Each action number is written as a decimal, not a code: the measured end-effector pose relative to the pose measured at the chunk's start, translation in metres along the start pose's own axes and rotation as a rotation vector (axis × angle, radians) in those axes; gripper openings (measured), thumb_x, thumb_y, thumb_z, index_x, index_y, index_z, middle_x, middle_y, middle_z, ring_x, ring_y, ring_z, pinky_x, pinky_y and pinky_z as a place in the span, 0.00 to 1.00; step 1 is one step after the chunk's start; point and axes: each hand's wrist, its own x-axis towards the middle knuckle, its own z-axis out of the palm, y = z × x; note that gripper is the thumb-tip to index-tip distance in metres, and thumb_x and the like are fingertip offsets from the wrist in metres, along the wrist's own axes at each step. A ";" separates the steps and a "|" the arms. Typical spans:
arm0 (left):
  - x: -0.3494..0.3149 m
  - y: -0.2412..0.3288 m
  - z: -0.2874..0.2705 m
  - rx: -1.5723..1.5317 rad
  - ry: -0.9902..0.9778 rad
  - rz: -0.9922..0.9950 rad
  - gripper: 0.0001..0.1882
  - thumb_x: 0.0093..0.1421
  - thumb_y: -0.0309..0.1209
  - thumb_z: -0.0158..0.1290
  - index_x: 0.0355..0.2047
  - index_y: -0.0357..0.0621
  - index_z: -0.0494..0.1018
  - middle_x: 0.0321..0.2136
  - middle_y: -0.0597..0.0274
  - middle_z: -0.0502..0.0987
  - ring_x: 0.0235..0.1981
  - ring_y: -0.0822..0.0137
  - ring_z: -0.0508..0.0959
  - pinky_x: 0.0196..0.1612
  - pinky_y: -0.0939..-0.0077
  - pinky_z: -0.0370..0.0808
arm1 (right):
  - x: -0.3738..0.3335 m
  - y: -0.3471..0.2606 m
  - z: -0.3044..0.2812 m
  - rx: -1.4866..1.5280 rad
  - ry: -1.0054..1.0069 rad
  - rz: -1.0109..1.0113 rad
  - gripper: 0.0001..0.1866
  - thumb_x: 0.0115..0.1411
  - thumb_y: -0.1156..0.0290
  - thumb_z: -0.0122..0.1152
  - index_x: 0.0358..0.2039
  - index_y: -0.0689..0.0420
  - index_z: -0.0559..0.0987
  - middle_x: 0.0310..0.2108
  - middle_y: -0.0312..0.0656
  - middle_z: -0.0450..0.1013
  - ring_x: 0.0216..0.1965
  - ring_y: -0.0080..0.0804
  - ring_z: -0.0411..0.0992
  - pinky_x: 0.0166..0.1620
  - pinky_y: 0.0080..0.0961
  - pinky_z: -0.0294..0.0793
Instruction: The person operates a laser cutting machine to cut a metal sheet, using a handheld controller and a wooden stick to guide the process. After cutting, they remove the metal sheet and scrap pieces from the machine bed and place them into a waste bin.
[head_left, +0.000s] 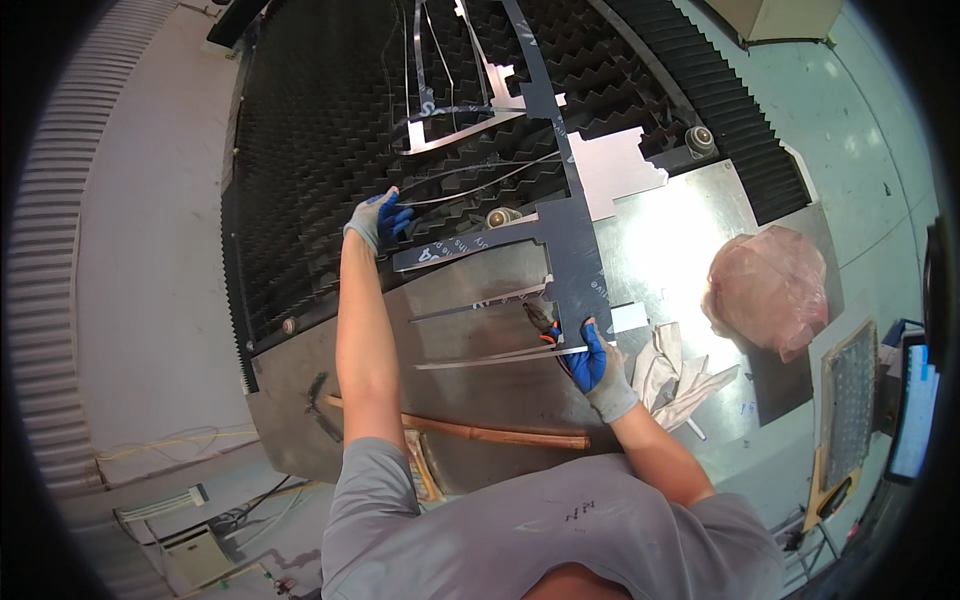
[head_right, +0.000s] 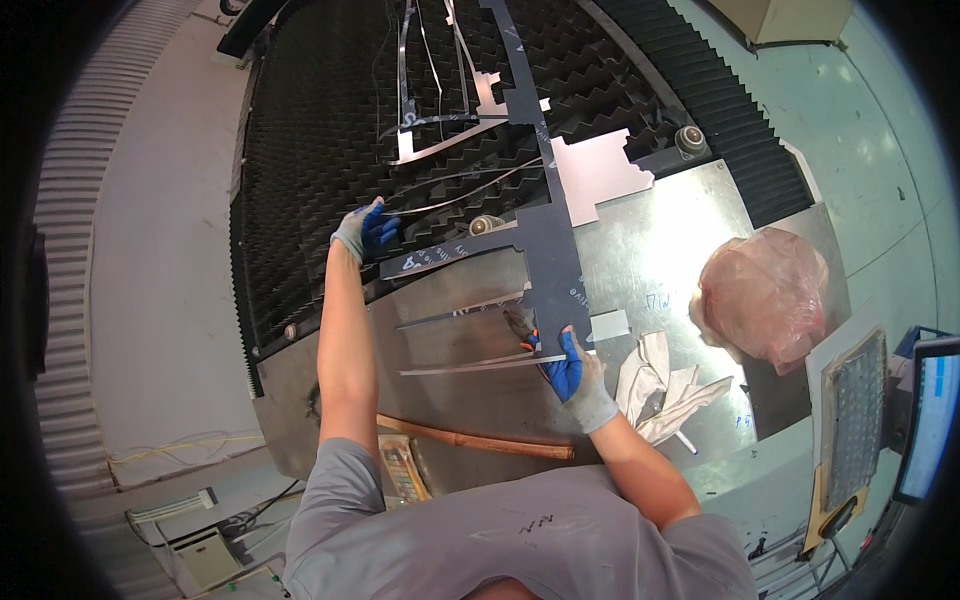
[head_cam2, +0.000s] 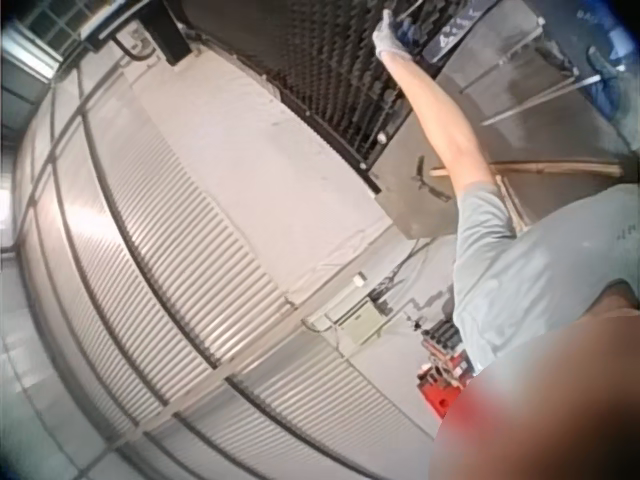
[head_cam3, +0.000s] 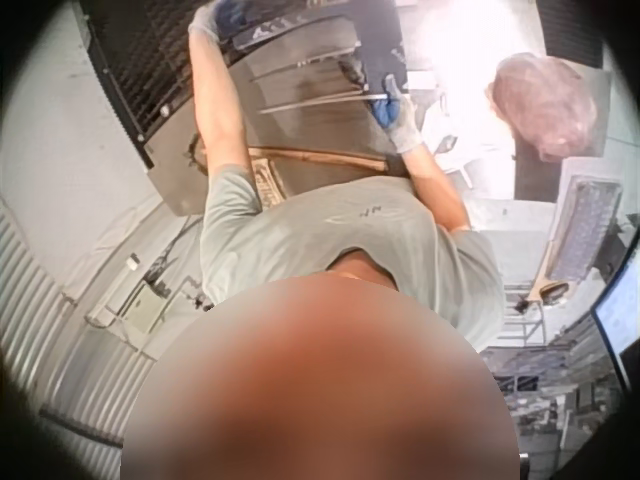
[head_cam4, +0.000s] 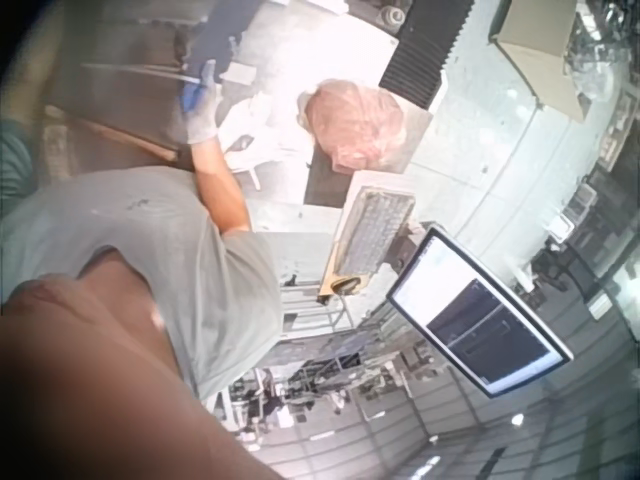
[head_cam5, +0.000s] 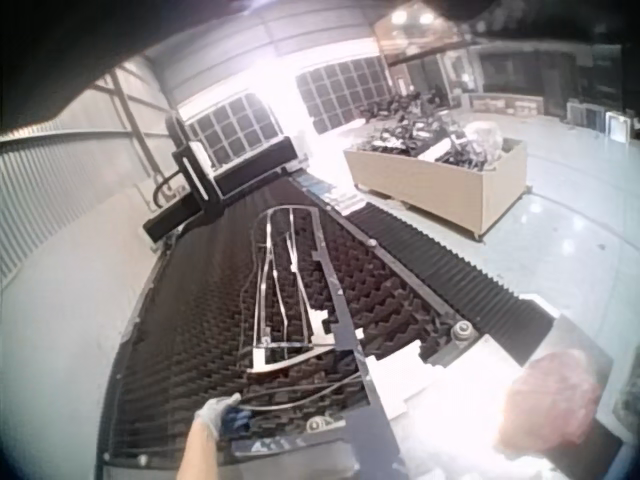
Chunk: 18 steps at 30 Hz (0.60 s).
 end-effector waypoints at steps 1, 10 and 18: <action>0.001 -0.001 -0.001 0.001 0.014 0.020 0.22 0.67 0.41 0.71 0.51 0.44 0.75 0.43 0.50 0.83 0.44 0.51 0.85 0.49 0.53 0.84 | 0.002 0.002 -0.001 -0.205 0.018 -0.083 0.28 0.80 0.55 0.56 0.67 0.66 0.73 0.59 0.54 0.80 0.60 0.50 0.80 0.63 0.41 0.82; 0.065 0.066 -0.008 0.756 0.175 0.336 0.38 0.72 0.67 0.53 0.57 0.42 0.82 0.40 0.63 0.85 0.39 0.67 0.82 0.44 0.68 0.80 | -0.009 -0.003 0.009 0.214 -0.046 0.036 0.27 0.79 0.55 0.57 0.68 0.61 0.74 0.60 0.51 0.79 0.60 0.48 0.80 0.64 0.44 0.81; 0.104 0.066 0.015 0.038 -0.343 -0.078 0.41 0.63 0.68 0.62 0.55 0.42 0.75 0.55 0.45 0.83 0.51 0.51 0.86 0.56 0.58 0.87 | -0.008 0.000 0.004 0.220 0.005 0.048 0.27 0.78 0.54 0.60 0.68 0.58 0.74 0.61 0.51 0.79 0.60 0.47 0.80 0.65 0.47 0.81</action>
